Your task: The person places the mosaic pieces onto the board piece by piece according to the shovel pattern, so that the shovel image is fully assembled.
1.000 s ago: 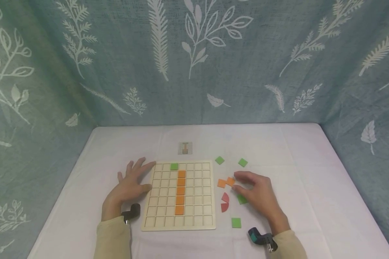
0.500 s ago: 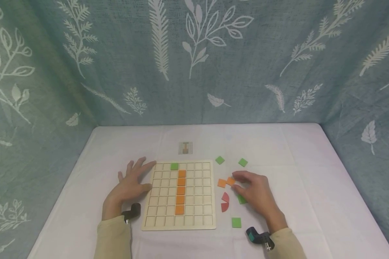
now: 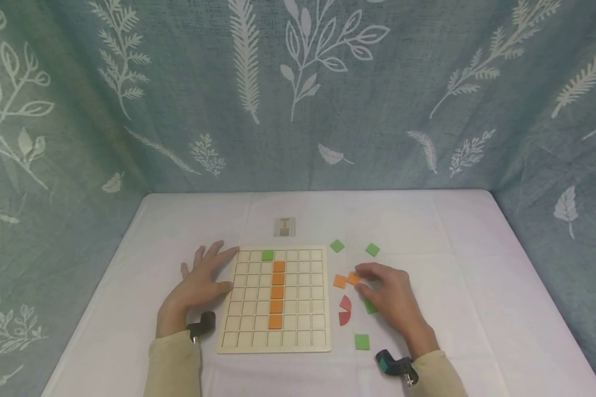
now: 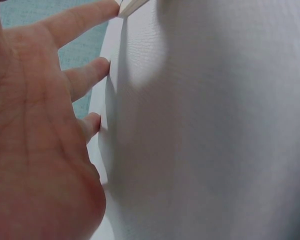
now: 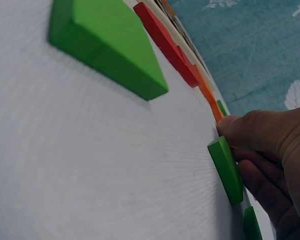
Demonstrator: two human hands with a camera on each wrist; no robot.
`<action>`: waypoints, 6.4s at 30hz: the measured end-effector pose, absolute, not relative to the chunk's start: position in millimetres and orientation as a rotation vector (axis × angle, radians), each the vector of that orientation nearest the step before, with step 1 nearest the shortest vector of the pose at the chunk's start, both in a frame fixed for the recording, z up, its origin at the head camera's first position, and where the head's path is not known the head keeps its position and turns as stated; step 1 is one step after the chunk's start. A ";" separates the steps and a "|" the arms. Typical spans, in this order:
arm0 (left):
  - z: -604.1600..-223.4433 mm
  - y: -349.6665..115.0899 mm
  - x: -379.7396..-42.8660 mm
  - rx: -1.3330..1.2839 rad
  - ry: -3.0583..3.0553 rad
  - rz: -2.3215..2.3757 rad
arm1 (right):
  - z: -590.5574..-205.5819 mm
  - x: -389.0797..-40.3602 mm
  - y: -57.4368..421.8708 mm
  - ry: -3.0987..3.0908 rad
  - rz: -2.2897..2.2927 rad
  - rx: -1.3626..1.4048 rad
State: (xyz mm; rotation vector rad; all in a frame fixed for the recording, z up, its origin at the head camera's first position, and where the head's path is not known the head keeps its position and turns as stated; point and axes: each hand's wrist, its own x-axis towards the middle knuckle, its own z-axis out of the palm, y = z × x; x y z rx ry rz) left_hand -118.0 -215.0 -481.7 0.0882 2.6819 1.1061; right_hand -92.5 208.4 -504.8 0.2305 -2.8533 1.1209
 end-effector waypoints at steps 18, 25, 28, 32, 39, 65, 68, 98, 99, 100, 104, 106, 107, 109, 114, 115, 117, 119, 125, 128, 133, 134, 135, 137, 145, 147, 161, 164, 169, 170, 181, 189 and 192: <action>-487.8 -216.6 -120.2 0.092 2.695 1.093 | -489.6 -85.3 215.8 -2.841 1.137 0.264; -502.6 -221.0 -123.0 0.124 2.734 1.105 | -482.5 -79.9 213.4 -2.805 1.177 0.343; -503.1 -221.6 -123.0 0.126 2.726 1.119 | -481.1 -76.9 210.4 -2.759 1.189 0.408; -503.5 -221.2 -123.3 0.125 2.735 1.091 | -481.0 -72.6 204.2 -2.698 1.217 0.483; -488.3 -214.5 -119.8 0.080 2.714 1.064 | -482.8 -65.5 188.8 -2.679 1.321 0.561; -476.1 -212.0 -119.0 0.047 2.665 1.020 | -491.3 -69.7 141.5 -2.684 1.392 0.760; -476.9 -212.3 -119.6 0.049 2.667 1.015 | -492.5 -71.5 136.7 -2.677 1.377 0.788; -484.6 -214.2 -120.0 0.083 2.700 1.070 | -502.3 -78.3 106.7 -2.753 1.300 0.888; -485.0 -214.2 -119.7 0.088 2.705 1.078 | -502.1 -78.2 106.4 -2.757 1.295 0.887; -489.1 -215.0 -120.2 0.099 2.721 1.088 | -501.8 -78.1 106.1 -2.760 1.287 0.886; -487.9 -214.5 -119.8 0.093 2.710 1.093 | -501.4 -77.3 106.1 -2.753 1.246 0.898; -485.8 -214.0 -119.8 0.082 2.694 1.087 | -501.7 -76.7 106.4 -2.742 1.230 0.902; -483.5 -213.4 -119.2 0.076 2.693 1.088 | -502.0 -76.6 106.4 -2.738 1.227 0.903; -484.2 -213.4 -119.5 0.076 2.698 1.089 | -502.9 -76.4 106.0 -2.734 1.227 0.899; -489.1 -214.5 -120.0 0.089 2.717 1.100 | -506.5 -76.8 102.8 -2.744 1.210 0.893; -490.5 -214.7 -120.3 0.093 2.725 1.102 | -507.0 -76.9 102.1 -2.746 1.205 0.895; -488.7 -214.2 -120.1 0.093 2.717 1.108 | -507.2 -77.3 101.2 -2.747 1.205 0.905; -488.0 -214.3 -119.8 0.091 2.711 1.114 | -505.9 -77.7 100.9 -2.753 1.219 0.913; -491.9 -216.0 -120.5 0.091 2.723 1.097 | -494.1 -82.1 107.3 -2.756 1.286 0.890; -486.4 -214.5 -120.4 0.074 2.704 1.060 | -487.2 -86.3 115.1 -2.721 1.334 0.851; -483.0 -212.6 -119.3 0.068 2.708 1.062 | -479.4 -92.8 134.8 -2.643 1.405 0.774; -485.1 -212.8 -119.2 0.076 2.720 1.069 | -478.2 -93.6 138.9 -2.636 1.412 0.752; -485.6 -213.2 -119.2 0.078 2.720 1.072 | -476.8 -94.3 142.8 -2.632 1.416 0.730; -490.6 -214.2 -119.6 0.095 2.738 1.079 | -475.4 -95.8 150.3 -2.639 1.424 0.677; -493.9 -215.9 -120.1 0.102 2.735 1.091 | -472.8 -97.9 183.3 -2.610 1.551 0.549; -490.9 -215.2 -119.2 0.100 2.726 1.101 | -473.4 -96.8 191.4 -2.616 1.552 0.519; -479.4 -212.1 -119.0 0.053 2.672 1.025 | -480.4 -86.9 229.8 -2.661 1.370 0.385; -478.0 -212.0 -117.9 0.049 2.673 1.016 | -484.1 -87.2 230.5 -2.647 1.406 0.394; -479.0 -212.6 -117.6 0.047 2.672 1.022 | -489.3 -89.6 225.7 -2.604 1.457 0.424; -479.9 -212.9 -117.9 0.048 2.673 1.029 | -490.2 -90.2 224.1 -2.605 1.452 0.425; -487.4 -213.5 -117.2 0.089 2.709 1.142 | -499.0 -96.1 204.8 -2.702 1.417 0.395; -484.4 -213.7 -117.7 0.099 2.697 1.132 | -502.6 -97.1 196.1 -2.784 1.321 0.347; -482.8 -214.1 -118.2 0.093 2.687 1.113 | -503.7 -97.2 195.3 -2.795 1.287 0.338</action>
